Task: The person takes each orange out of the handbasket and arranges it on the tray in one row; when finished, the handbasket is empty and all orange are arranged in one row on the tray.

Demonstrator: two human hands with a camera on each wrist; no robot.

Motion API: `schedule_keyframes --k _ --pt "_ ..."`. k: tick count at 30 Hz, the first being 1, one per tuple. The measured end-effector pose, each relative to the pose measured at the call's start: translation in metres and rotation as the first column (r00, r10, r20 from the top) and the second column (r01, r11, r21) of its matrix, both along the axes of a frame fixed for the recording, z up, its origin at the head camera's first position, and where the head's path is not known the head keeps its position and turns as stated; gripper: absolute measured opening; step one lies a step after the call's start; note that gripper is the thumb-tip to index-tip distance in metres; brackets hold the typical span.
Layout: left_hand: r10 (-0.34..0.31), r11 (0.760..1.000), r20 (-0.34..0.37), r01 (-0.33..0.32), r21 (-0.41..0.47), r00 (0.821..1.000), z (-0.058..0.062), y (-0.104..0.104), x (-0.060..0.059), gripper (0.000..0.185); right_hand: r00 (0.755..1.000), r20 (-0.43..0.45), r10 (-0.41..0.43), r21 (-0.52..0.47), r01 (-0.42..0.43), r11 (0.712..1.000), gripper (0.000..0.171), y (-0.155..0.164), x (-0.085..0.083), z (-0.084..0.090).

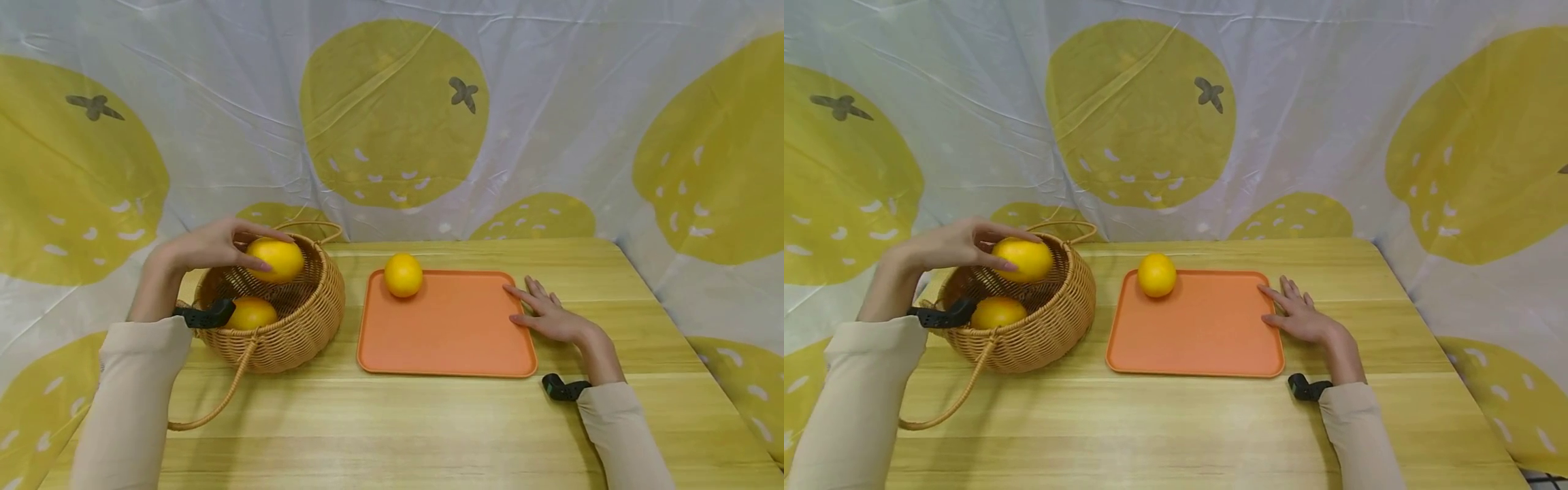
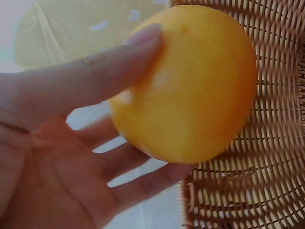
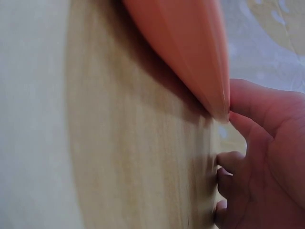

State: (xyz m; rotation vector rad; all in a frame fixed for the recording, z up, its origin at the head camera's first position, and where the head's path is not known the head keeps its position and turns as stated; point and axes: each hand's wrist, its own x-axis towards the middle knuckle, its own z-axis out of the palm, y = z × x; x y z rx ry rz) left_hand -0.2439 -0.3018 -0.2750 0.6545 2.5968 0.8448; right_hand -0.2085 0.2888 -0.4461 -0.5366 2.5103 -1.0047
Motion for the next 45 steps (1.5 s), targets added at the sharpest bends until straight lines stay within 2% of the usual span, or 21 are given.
schedule_keyframes --k 6,11,14,18,21,25,31,34,37,42,45 --pt "0.054 0.988 -0.036 -0.048 0.143 0.998 0.004 0.003 0.014 0.054 1.0 0.004 -0.002 -0.002 0.002 1.0 0.072 0.001 0.0 0.0" --pt "0.105 0.966 -0.128 -0.07 0.251 0.986 0.006 0.016 0.021 0.051 1.0 0.006 0.0 -0.011 0.0 1.0 0.072 0.002 0.0 0.0" --pt "0.146 0.947 -0.18 -0.085 0.309 0.973 0.01 0.032 0.027 0.052 1.0 0.002 0.0 -0.008 0.0 1.0 0.072 0.002 0.0 0.0" --pt "0.247 0.909 -0.2 -0.155 0.387 0.948 0.015 0.064 0.035 0.052 1.0 0.001 -0.001 -0.008 0.001 1.0 0.072 0.002 -0.001 0.0" --pt "0.316 0.877 -0.188 -0.211 0.433 0.93 0.013 0.09 0.04 0.053 1.0 0.004 -0.002 -0.01 0.002 1.0 0.072 0.0 -0.001 0.001" --pt "0.362 0.832 -0.16 -0.242 0.499 0.918 -0.001 0.123 0.044 0.054 1.0 0.004 -0.004 0.002 0.004 1.0 0.072 -0.001 -0.001 0.001" --pt "0.4 0.781 -0.188 -0.226 0.582 0.897 -0.029 0.175 0.043 0.053 1.0 0.001 -0.004 -0.013 0.004 1.0 0.073 0.001 -0.002 -0.001" --pt "0.417 0.751 -0.157 -0.242 0.614 0.895 -0.044 0.198 0.042 0.054 1.0 -0.005 -0.002 -0.029 0.002 1.0 0.073 0.001 -0.002 -0.002" --pt "0.418 0.725 -0.114 -0.255 0.64 0.901 -0.061 0.22 0.039 0.053 1.0 -0.007 -0.004 -0.022 0.004 1.0 0.073 0.0 -0.003 -0.001" --pt "0.402 0.719 -0.054 -0.279 0.636 0.914 -0.086 0.259 0.04 0.055 1.0 0.008 -0.012 0.015 0.012 1.0 0.072 -0.001 -0.003 0.0" --pt "0.382 0.725 -0.034 -0.277 0.63 0.924 -0.101 0.281 0.039 0.058 1.0 0.013 -0.014 0.026 0.014 1.0 0.072 -0.001 -0.003 0.0"
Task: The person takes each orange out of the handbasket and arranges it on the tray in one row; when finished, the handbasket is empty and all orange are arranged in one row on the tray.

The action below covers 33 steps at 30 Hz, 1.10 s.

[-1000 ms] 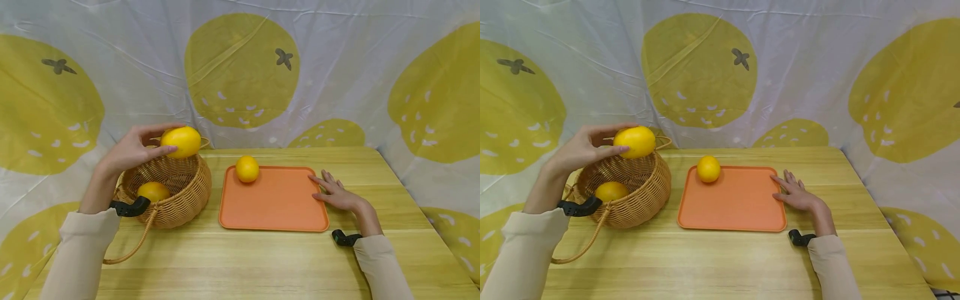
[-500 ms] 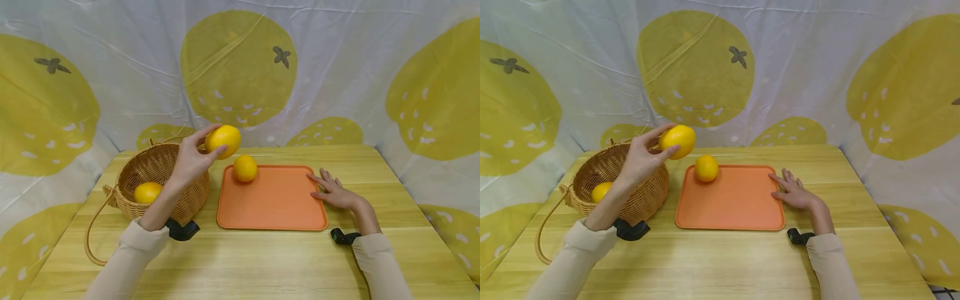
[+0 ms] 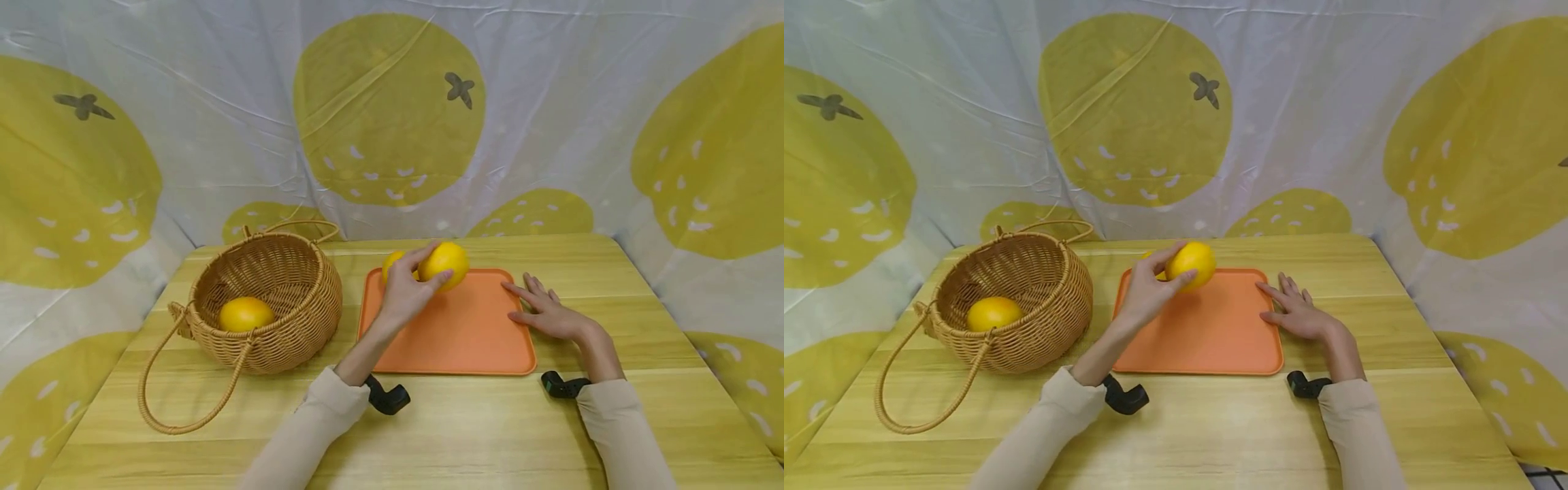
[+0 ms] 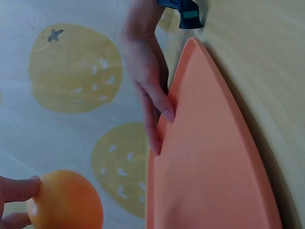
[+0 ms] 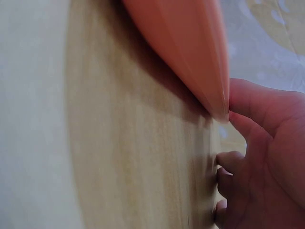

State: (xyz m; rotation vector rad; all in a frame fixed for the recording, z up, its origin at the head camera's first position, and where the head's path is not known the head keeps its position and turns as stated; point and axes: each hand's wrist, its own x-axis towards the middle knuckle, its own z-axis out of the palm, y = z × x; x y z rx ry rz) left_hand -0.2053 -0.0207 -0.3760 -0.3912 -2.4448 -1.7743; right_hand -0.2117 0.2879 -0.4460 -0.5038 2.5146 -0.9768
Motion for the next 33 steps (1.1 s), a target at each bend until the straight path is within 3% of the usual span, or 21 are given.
schedule_keyframes --k 8,14,19,27,33 --pt "0.009 1.0 0.058 -0.007 -0.028 0.998 -0.029 0.032 -0.018 0.058 1.0 -0.004 0.002 -0.005 -0.002 1.0 0.071 -0.002 0.0 0.0" --pt "0.037 0.995 0.077 -0.03 -0.094 0.996 -0.044 0.032 -0.024 0.058 1.0 -0.002 0.0 -0.002 0.0 1.0 0.072 -0.001 0.0 0.0" --pt "0.09 0.99 0.044 -0.085 -0.117 0.995 -0.055 0.025 -0.026 0.058 1.0 0.0 0.0 -0.003 0.0 1.0 0.072 0.001 0.0 -0.001" --pt "0.244 0.959 0.018 -0.239 -0.156 0.97 -0.061 0.012 -0.027 0.053 1.0 0.006 0.0 -0.007 0.0 1.0 0.072 0.001 -0.001 -0.001" --pt "0.211 0.948 -0.011 -0.207 -0.241 0.977 -0.058 0.008 -0.023 0.057 1.0 0.005 0.002 -0.005 -0.002 1.0 0.072 0.002 -0.001 -0.001"
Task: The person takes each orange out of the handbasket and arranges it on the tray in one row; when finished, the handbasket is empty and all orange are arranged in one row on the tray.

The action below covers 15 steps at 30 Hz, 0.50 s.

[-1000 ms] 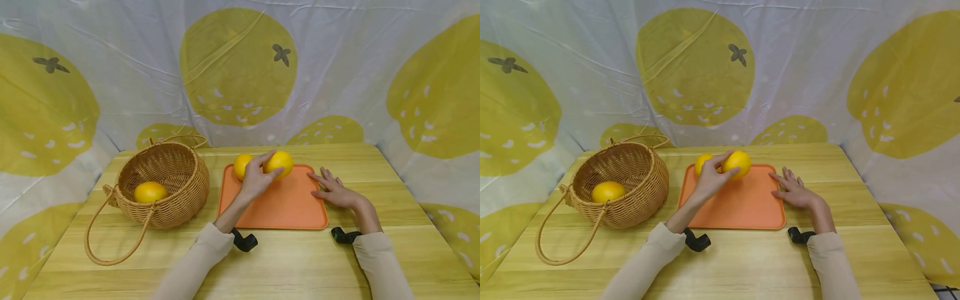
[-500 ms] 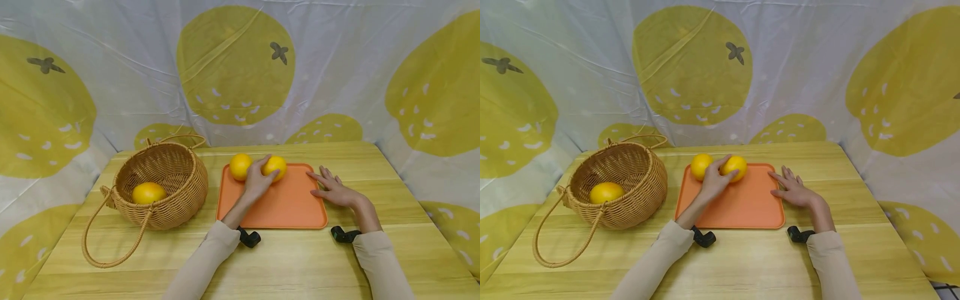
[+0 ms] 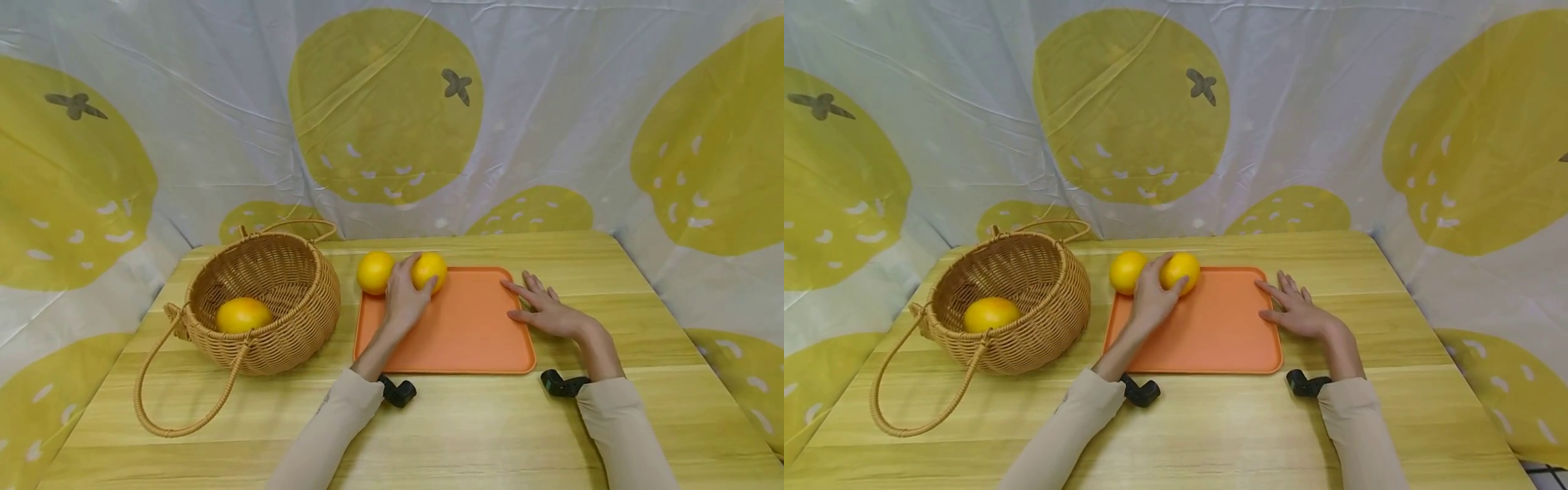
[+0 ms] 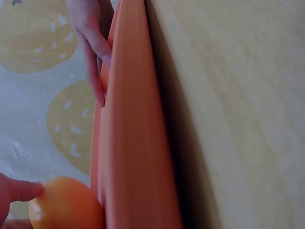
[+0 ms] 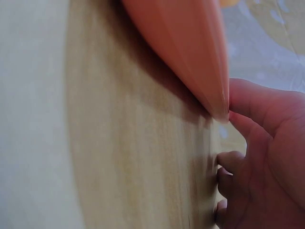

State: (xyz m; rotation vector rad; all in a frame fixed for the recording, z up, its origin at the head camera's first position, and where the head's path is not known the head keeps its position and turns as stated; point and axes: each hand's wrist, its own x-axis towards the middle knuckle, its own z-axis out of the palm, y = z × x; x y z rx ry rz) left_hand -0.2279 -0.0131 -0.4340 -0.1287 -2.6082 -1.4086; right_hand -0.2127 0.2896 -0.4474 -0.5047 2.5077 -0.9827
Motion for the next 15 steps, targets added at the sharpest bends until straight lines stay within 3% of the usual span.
schedule_keyframes --k 8,15 --pt "-0.109 0.994 0.011 0.109 -0.033 0.994 0.0024 -0.0022 0.0011 0.066 1.0 -0.009 -0.004 0.012 0.004 1.0 0.072 -0.0005 0.0004 0.0008" --pt "-0.056 0.995 0.005 0.056 -0.078 0.998 0.0026 -0.0005 0.0004 0.064 1.0 -0.016 -0.001 0.014 0.001 1.0 0.071 -0.0005 0.0002 0.0006"
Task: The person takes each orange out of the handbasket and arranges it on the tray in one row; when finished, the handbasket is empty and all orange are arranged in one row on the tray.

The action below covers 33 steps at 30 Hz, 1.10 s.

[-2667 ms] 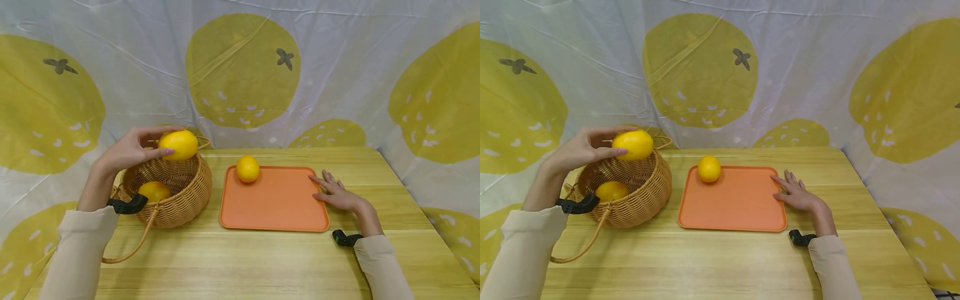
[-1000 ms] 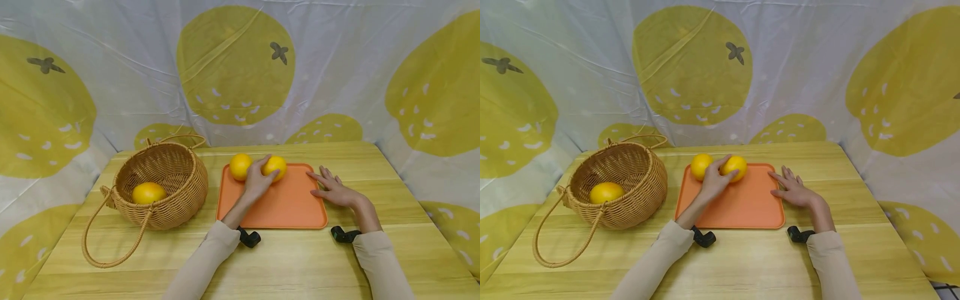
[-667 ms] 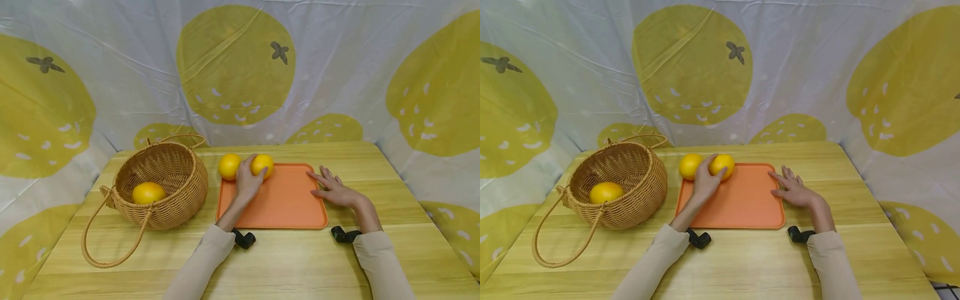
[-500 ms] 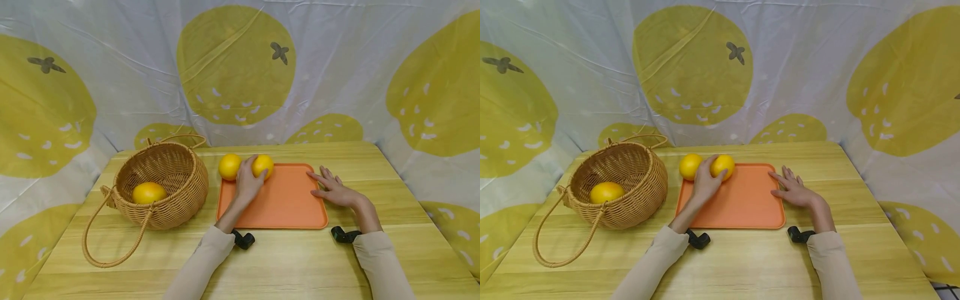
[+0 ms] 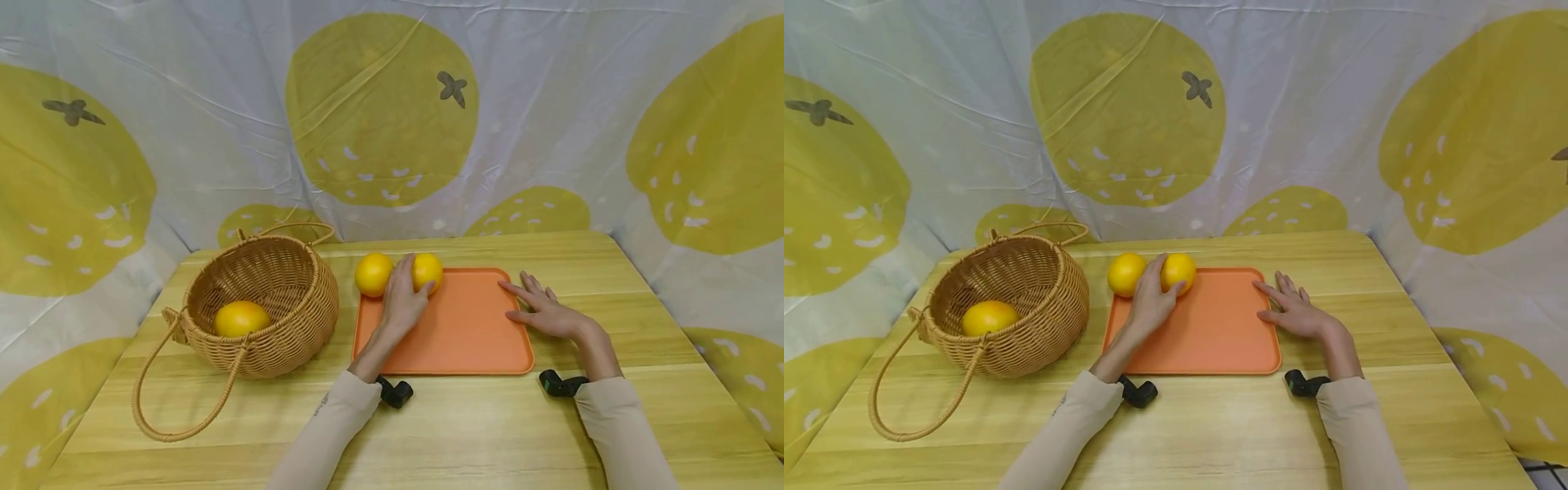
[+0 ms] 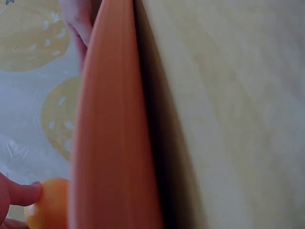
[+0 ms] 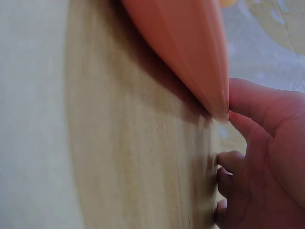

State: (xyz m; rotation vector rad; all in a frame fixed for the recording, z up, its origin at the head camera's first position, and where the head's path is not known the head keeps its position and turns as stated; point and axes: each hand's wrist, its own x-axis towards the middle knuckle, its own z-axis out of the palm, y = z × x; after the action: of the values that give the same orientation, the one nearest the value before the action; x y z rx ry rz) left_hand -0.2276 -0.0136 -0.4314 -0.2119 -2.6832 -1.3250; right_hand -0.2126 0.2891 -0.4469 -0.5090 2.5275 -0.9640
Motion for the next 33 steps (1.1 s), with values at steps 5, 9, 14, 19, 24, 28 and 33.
schedule_keyframes --k 5,9,14,19,24,28,33 --pt "0.061 0.994 -0.033 -0.063 -0.084 0.998 -0.0004 0.0036 0.0006 0.064 1.0 -0.002 -0.004 -0.001 0.004 1.0 0.071 0.0003 -0.0001 -0.0002" --pt "0.103 0.986 -0.052 -0.109 -0.126 0.993 -0.0004 0.0053 0.0017 0.065 1.0 -0.003 -0.006 -0.001 0.006 1.0 0.071 0.0001 0.0005 -0.0003" --pt "0.078 0.985 -0.095 -0.092 -0.147 0.992 -0.0006 0.0053 0.0025 0.064 1.0 -0.002 -0.007 -0.006 0.007 1.0 0.071 -0.0004 0.0015 -0.0001" --pt "0.01 0.975 -0.155 -0.044 -0.217 0.988 -0.0007 0.0027 0.0023 0.058 1.0 -0.005 -0.009 -0.004 0.009 1.0 0.071 -0.0016 0.0016 0.0007" --pt "0.019 0.959 -0.202 -0.075 -0.272 0.979 0.0002 0.0005 0.0035 0.055 1.0 -0.005 -0.009 -0.004 0.009 1.0 0.071 -0.0021 0.0012 0.0005" --pt "0.041 0.947 -0.239 -0.113 -0.3 0.97 -0.0007 0.0001 0.0038 0.054 1.0 -0.004 -0.007 -0.009 0.007 1.0 0.071 -0.0016 0.0011 -0.0003" --pt "0.035 0.942 -0.248 -0.115 -0.314 0.968 -0.0012 0.0003 0.0034 0.057 1.0 0.003 -0.007 -0.018 0.007 1.0 0.071 -0.0011 0.0015 -0.0009"
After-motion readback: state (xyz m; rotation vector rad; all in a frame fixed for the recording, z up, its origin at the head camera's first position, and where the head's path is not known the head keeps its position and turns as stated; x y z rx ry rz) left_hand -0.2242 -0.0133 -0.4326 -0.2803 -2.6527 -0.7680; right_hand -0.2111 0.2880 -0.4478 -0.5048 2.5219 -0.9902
